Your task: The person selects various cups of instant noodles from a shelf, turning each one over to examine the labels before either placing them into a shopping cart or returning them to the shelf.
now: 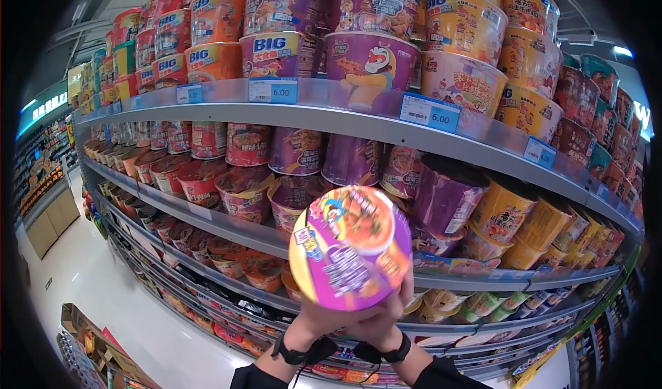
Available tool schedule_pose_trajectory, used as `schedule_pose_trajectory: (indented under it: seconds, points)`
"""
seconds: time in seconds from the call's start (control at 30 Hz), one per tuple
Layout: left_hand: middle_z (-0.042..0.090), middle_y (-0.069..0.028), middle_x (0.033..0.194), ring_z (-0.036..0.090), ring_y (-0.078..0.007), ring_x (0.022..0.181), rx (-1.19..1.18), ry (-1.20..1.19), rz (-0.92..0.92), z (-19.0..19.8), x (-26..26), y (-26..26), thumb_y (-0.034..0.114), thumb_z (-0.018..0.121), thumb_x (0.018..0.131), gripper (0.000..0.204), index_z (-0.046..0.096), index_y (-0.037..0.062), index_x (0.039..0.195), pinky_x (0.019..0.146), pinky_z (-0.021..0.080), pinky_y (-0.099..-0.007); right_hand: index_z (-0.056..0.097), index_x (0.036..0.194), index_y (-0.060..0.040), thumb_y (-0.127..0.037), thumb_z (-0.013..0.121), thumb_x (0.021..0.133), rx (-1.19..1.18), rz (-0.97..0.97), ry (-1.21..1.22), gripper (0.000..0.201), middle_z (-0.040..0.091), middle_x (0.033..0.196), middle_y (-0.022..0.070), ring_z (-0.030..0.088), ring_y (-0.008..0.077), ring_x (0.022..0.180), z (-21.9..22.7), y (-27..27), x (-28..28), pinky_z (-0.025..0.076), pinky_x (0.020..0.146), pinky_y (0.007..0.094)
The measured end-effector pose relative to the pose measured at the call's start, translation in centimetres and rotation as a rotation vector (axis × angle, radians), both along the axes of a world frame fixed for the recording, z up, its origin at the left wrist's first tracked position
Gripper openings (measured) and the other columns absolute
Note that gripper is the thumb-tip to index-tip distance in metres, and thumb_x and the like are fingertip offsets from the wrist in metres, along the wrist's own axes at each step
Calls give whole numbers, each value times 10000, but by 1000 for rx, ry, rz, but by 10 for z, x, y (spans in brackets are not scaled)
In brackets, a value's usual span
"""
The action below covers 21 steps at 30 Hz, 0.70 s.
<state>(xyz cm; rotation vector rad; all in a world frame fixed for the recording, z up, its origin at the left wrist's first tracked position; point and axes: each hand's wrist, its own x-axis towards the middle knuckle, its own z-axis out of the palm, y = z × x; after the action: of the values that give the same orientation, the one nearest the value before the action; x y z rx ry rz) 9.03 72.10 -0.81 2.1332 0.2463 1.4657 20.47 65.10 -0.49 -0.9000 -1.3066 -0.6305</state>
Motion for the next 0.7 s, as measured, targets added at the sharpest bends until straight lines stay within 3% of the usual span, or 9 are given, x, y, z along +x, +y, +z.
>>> schedule_pose_trajectory:
  seconds: [0.03,0.1,0.17,0.23,0.3,0.37,0.4,0.53,0.7]
  points:
    - [596,-99,1442,553,-284,1343,105,37,44,-34,-11,16,328,975,713,957,496,18,1482,1167,406,-463,539,1272,-100,-219,817,796,148,-144,-199,564,485,1390,196,466,453,1354,-3,-3,-2,448,1087,555]
    - [622,-110,1390,617,-257,1261,-208,-130,-299,-37,-34,17,238,874,839,794,462,11,1477,1080,502,-406,477,1319,-156,-219,859,721,109,63,-277,712,462,1397,209,475,451,1327,-19,-15,11,447,1099,577]
    - [552,-102,1443,568,-234,1318,-1427,-529,-734,-7,-55,0,181,833,865,780,419,10,1503,1115,482,-384,396,1449,-158,-234,901,682,79,276,-31,921,433,1459,255,482,444,1347,-16,-20,16,455,1102,554]
    - [457,-115,1491,498,-225,1386,-671,-372,-586,13,-44,6,151,831,861,854,329,13,1538,1151,449,-378,217,1612,-122,-347,990,641,-146,685,-14,1262,340,1574,304,454,424,1424,-7,-20,20,396,1172,558]
    - [420,-161,1505,457,-252,1430,-722,-361,-774,-5,-45,17,165,853,850,893,277,33,1518,1169,419,-401,154,1638,-92,-345,988,672,-435,818,180,1301,314,1598,286,458,400,1425,-63,-29,32,381,1191,535]
    - [453,-203,1488,480,-290,1416,-450,-281,-558,9,-32,13,171,895,818,839,349,58,1445,1155,435,-420,146,1639,-85,-334,972,688,-407,778,196,1283,307,1603,284,448,397,1431,-65,-30,35,373,1194,530]
    - [484,-237,1465,509,-340,1399,-314,-435,-654,17,-16,17,182,918,803,781,396,76,1374,1139,453,-431,138,1640,-77,-322,955,704,-377,738,205,1266,300,1608,281,439,394,1437,-64,-32,37,366,1197,524]
    - [592,-182,1251,620,-262,1095,78,-411,-118,19,-4,8,140,817,912,318,588,41,1110,936,529,-392,105,1643,-48,-276,887,769,-273,583,244,1195,271,1626,270,402,382,1462,-40,-3,33,338,1208,504]
    - [511,-275,1479,551,-413,1331,96,-326,-90,26,18,8,316,886,813,859,491,-41,1487,1100,457,-488,65,1648,-12,-218,803,850,-143,414,281,1106,235,1649,257,356,367,1493,-14,15,27,302,1222,479]
